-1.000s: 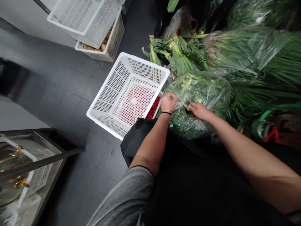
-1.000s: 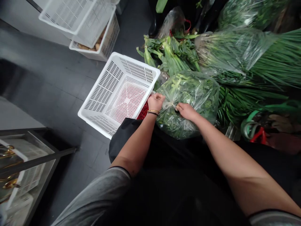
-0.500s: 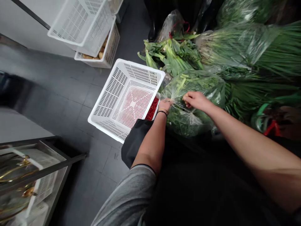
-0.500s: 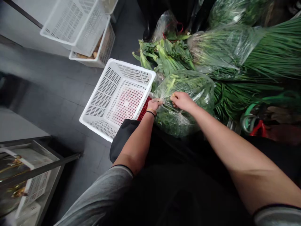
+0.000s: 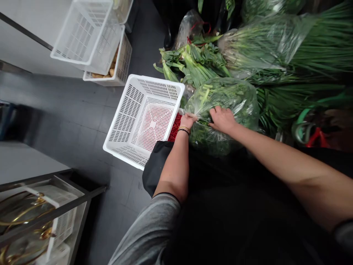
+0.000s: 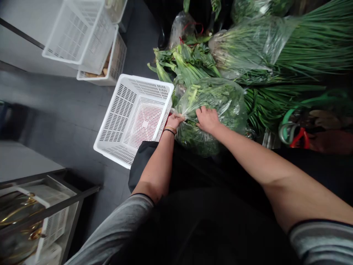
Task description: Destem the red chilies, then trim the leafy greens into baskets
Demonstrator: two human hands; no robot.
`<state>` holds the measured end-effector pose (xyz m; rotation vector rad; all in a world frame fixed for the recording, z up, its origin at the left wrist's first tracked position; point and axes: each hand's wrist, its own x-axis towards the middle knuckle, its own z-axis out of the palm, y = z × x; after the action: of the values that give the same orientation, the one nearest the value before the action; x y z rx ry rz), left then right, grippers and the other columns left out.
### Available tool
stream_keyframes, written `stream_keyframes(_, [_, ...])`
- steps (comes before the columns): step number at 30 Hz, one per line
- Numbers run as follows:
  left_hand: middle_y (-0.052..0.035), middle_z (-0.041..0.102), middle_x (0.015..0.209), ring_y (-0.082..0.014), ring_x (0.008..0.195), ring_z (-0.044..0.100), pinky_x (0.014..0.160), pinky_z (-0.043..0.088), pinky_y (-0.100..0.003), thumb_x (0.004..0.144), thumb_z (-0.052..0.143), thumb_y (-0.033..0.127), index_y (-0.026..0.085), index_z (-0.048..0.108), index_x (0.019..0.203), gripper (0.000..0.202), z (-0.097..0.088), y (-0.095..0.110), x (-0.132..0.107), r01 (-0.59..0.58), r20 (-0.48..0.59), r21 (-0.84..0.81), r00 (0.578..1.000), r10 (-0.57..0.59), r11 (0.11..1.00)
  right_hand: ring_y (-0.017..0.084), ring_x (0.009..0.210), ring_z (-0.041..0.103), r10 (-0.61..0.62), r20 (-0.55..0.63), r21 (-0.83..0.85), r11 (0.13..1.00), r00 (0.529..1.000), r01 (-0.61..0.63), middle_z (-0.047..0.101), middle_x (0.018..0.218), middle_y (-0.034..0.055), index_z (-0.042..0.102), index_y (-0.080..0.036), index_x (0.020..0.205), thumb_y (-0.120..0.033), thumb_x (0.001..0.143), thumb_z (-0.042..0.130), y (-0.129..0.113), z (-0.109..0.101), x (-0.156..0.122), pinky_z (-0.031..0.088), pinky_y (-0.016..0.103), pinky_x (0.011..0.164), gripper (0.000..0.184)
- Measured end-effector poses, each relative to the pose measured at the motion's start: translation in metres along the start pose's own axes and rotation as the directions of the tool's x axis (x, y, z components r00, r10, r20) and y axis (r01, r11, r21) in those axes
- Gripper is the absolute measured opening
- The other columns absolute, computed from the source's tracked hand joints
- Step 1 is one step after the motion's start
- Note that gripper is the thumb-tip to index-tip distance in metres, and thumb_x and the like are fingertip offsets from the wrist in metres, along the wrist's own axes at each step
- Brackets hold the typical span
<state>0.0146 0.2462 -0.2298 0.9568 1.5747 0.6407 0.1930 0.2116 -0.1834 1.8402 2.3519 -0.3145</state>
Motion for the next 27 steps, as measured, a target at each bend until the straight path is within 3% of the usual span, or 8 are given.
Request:
stream_keyframes(2, [-0.001, 0.058, 0.068, -0.0156, 0.067, 0.057, 0.072, 0.046, -0.031, 0.064, 0.069, 0.015, 0.013, 0.058, 0.077, 0.017, 0.0, 0.003, 0.0, -0.035, -0.016, 0.139, 0.999, 0.037, 0.99, 0.028, 0.093, 0.055, -0.028, 0.016, -0.005, 1.0, 0.999, 0.028, 0.053, 0.111, 0.019, 0.051, -0.009, 0.112, -0.028, 0.082, 0.052, 0.009, -0.002, 0.005, 0.037, 0.037, 0.08, 0.036])
stream_keyframes(5, [-0.0022, 0.057, 0.067, -0.0179, 0.069, 0.058, 0.073, 0.046, -0.032, 0.067, 0.067, 0.015, 0.013, 0.06, 0.081, 0.016, 0.0, 0.014, -0.007, -0.142, -0.052, 0.384, 0.983, 0.175, 0.912, 0.024, 0.086, 0.057, 0.017, 0.087, 0.096, 0.995, 0.996, -0.026, 0.059, 0.106, 0.0141, 0.058, -0.014, 0.104, -0.028, 0.075, 0.057, 0.033, -0.004, 0.01, 0.038, 0.031, 0.069, 0.032])
stream_keyframes(8, [-0.0066, 0.064, 0.082, -0.0187, 0.081, 0.06, 0.081, 0.045, -0.032, 0.075, 0.058, 0.013, 0.014, 0.062, 0.089, 0.015, 0.006, 0.031, -0.025, -0.362, -0.077, 0.508, 0.885, 0.46, 0.782, 0.02, 0.076, 0.058, 0.048, 0.211, 0.187, 0.978, 0.976, -0.089, 0.064, 0.085, 0.0049, 0.064, -0.019, 0.084, -0.026, 0.069, 0.061, 0.055, -0.007, 0.009, 0.035, 0.026, 0.059, 0.016])
stream_keyframes(11, [-0.0067, 0.067, 0.091, -0.0169, 0.087, 0.06, 0.086, 0.044, -0.029, 0.082, 0.051, 0.017, 0.016, 0.065, 0.091, 0.017, 0.027, 0.04, -0.05, -0.609, 0.204, 0.498, 0.774, 0.599, 0.617, 0.015, 0.068, 0.057, 0.051, 0.235, 0.3, 0.946, 0.971, -0.123, 0.064, 0.072, -0.0001, 0.065, -0.019, 0.076, -0.024, 0.069, 0.062, 0.061, -0.009, 0.005, 0.034, 0.023, 0.056, 0.009])
stream_keyframes(13, [-0.0083, 0.068, 0.096, -0.0184, 0.091, 0.061, 0.088, 0.043, -0.03, 0.082, 0.053, 0.019, 0.016, 0.066, 0.095, 0.018, 0.044, 0.037, -0.063, -0.644, 0.399, 0.54, 0.763, 0.508, 0.542, 0.013, 0.063, 0.056, 0.037, 0.234, 0.383, 0.915, 0.972, -0.127, 0.063, 0.067, -0.0021, 0.065, -0.019, 0.075, -0.024, 0.068, 0.064, 0.057, -0.012, 0.003, 0.035, 0.022, 0.056, 0.009])
stream_keyframes(17, [-0.0137, 0.068, 0.098, -0.0236, 0.093, 0.061, 0.084, 0.044, -0.033, 0.082, 0.056, 0.029, 0.011, 0.065, 0.102, 0.028, 0.067, 0.022, -0.066, -0.5, 0.474, 0.715, 0.86, 0.187, 0.489, 0.011, 0.058, 0.056, 0.016, 0.202, 0.514, 0.849, 0.979, -0.12, 0.062, 0.06, -0.0036, 0.064, -0.017, 0.073, -0.023, 0.069, 0.065, 0.05, -0.02, -0.002, 0.037, 0.02, 0.056, 0.008])
stream_keyframes(22, [-0.0026, 0.065, 0.077, -0.0159, 0.073, 0.057, 0.072, 0.044, -0.027, 0.076, 0.062, 0.025, 0.016, 0.069, 0.098, 0.025, 0.064, 0.015, -0.05, -0.483, 0.532, 0.593, 0.836, 0.137, 0.644, 0.012, 0.061, 0.06, 0.207, 0.124, 0.619, 0.748, 0.97, -0.239, 0.065, 0.067, 0.0001, 0.064, -0.015, 0.083, -0.028, 0.078, 0.058, 0.054, -0.02, -0.028, 0.041, 0.021, 0.06, 0.015])
stream_keyframes(27, [0.0028, 0.057, 0.063, -0.0104, 0.06, 0.047, 0.065, 0.041, -0.023, 0.072, 0.056, 0.014, 0.013, 0.07, 0.09, 0.022, 0.062, 0.013, -0.047, -0.4, 0.528, 0.481, 0.842, 0.107, 0.78, 0.022, 0.078, 0.063, 0.161, 0.36, 0.377, 0.876, 0.919, -0.301, 0.069, 0.086, 0.0094, 0.064, -0.015, 0.089, -0.043, 0.079, 0.059, 0.018, 0.008, -0.083, 0.044, 0.028, 0.064, 0.03])
